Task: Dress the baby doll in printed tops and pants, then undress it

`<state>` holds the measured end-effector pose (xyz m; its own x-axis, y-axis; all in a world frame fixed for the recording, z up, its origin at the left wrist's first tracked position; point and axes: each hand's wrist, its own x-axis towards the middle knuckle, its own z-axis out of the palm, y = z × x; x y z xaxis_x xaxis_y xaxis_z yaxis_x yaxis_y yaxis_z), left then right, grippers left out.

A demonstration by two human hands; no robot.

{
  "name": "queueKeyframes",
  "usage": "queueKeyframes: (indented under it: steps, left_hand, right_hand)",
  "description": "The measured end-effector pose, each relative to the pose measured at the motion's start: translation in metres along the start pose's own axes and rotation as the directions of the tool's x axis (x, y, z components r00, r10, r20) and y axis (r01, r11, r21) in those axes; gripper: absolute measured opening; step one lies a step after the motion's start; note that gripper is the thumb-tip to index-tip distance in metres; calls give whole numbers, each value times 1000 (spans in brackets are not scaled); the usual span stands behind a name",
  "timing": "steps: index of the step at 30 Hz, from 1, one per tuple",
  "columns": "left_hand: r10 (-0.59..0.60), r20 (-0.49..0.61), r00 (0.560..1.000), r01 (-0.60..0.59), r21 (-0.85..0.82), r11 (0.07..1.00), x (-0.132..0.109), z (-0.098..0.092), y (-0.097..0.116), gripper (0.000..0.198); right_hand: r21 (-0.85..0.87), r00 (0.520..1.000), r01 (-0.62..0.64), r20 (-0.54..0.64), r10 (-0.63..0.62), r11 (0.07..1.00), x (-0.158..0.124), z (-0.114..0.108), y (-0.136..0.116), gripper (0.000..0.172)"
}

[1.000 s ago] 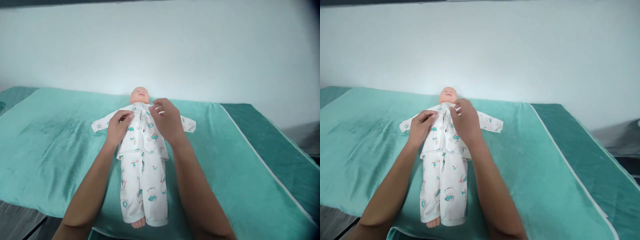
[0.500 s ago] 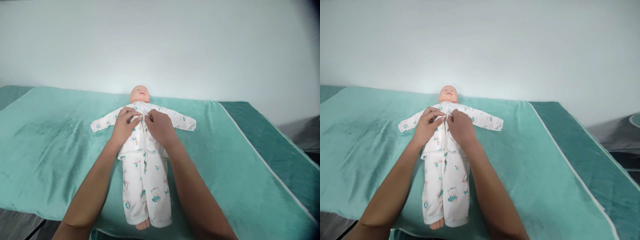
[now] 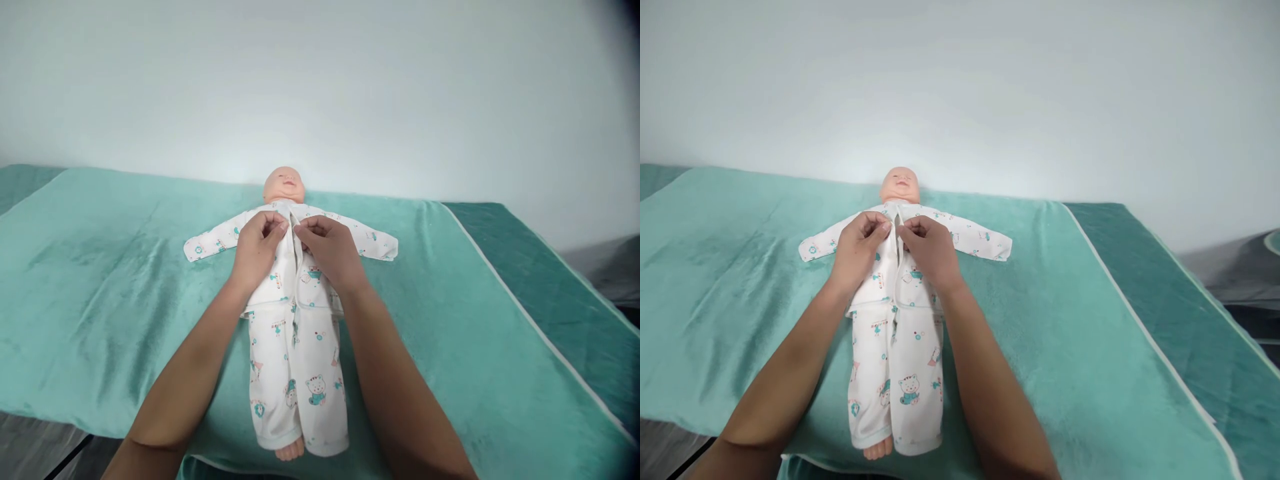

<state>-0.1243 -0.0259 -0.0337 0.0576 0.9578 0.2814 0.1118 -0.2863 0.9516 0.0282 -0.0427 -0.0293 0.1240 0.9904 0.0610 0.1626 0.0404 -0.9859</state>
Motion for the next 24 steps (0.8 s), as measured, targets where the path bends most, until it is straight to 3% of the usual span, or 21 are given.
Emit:
queueKeyframes:
  steps: [10,14,20,24]
  left_hand:
    - [-37,69,997,36,10,999,0,-1,-3,11]
    - [-55,87,995,56,-1,998,1,-4,-6,14]
    - [-75,68,995,82,-101,992,1,-5,-10,18]
    - [-81,54,995,88,-140,986,0,-4,-9,20]
  right_hand:
    - [125,999,4,-41,1,992,-9,4,9,29]
    - [178,1000,-6,4,5,984,-10,2,13,35]
    - [179,998,19,53,-28,984,-6,3,16,40]
    - [107,996,54,68,-62,993,-7,4,16,34]
